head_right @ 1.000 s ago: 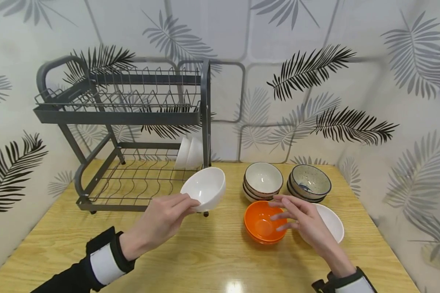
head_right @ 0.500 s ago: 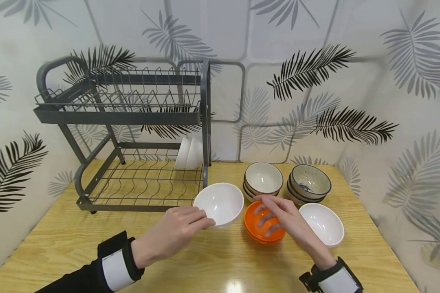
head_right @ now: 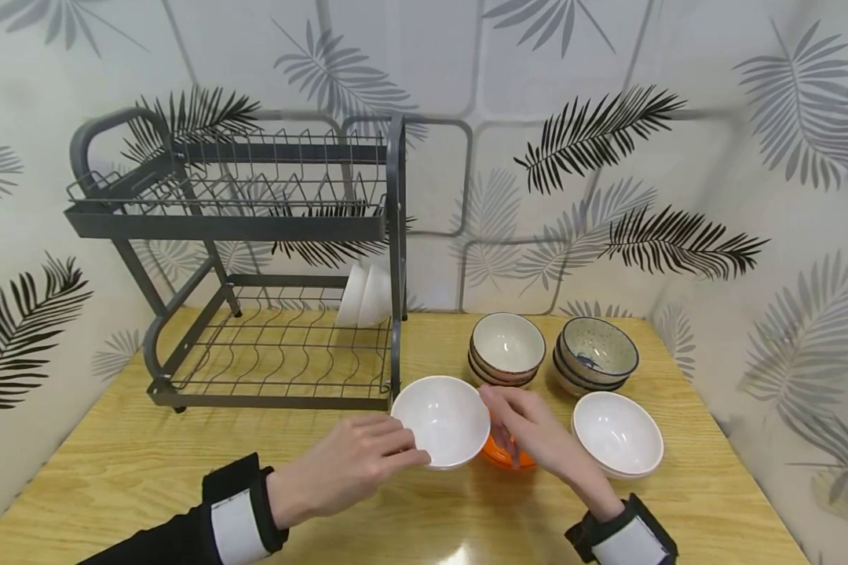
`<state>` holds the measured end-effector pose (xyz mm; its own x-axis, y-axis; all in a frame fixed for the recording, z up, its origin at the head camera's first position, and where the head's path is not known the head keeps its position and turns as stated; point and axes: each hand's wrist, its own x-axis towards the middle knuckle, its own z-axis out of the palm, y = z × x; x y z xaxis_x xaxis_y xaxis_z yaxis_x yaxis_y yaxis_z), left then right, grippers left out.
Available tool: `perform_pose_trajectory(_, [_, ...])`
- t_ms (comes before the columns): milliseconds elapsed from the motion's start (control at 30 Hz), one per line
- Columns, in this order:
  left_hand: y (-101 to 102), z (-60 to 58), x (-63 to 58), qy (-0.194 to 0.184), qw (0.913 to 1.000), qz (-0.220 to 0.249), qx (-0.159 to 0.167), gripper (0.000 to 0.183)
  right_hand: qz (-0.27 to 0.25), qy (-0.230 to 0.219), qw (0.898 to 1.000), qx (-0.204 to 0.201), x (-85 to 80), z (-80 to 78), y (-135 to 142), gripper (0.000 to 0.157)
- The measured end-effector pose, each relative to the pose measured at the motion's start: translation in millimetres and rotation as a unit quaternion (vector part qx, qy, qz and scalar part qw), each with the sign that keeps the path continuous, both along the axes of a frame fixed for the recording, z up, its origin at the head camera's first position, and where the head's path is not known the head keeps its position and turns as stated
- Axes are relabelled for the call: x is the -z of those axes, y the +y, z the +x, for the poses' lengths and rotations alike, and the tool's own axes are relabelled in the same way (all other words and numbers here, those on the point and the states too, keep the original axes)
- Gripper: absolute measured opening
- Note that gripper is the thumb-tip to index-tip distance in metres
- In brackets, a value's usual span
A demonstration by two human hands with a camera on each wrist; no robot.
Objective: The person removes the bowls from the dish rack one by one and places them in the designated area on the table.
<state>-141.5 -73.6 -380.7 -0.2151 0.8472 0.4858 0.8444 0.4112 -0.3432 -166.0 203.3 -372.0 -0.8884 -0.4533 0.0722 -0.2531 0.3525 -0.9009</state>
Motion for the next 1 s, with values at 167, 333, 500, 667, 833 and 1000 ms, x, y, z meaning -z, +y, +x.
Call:
perform_pose_trajectory(167, [2.2, 0.3, 0.8, -0.002, 0.9999, -0.006, 0.015, 0.015, 0.046, 0.031, 0.998, 0.021, 3.3, 0.1, -3.4, 0.029])
perform_pose_trajectory(333, [4.3, -0.3, 1.9, 0.02, 0.9995, 0.003, 0.024, 0.013, 0.097, 0.054, 0.992, 0.059, 3.7, 0.7, -7.0, 0.029])
perform_pose_trajectory(500, [5.1, -0.7, 3.5, 0.022, 0.9993, 0.001, 0.029, 0.014, 0.114, 0.078, 0.988, 0.069, 4.6, 1.0, -9.4, 0.026])
perform_pose_trajectory(667, [5.4, -0.7, 4.9, 0.024, 0.9992, -0.011, 0.029, 0.014, 0.126, 0.101, 0.985, 0.068, 6.1, 1.7, -9.2, 0.022])
perform_pose_trajectory(833, [5.7, -0.2, 6.3, 0.009, 0.9994, -0.008, 0.034, 0.014, 0.143, 0.132, 0.978, 0.079, 9.1, 3.1, -8.8, 0.018])
perform_pose_trajectory(1000, [6.0, -1.0, 7.3, -0.004, 0.9994, 0.002, 0.033, 0.022, 0.161, 0.197, 0.962, 0.097, 12.9, 3.6, -7.1, 0.016])
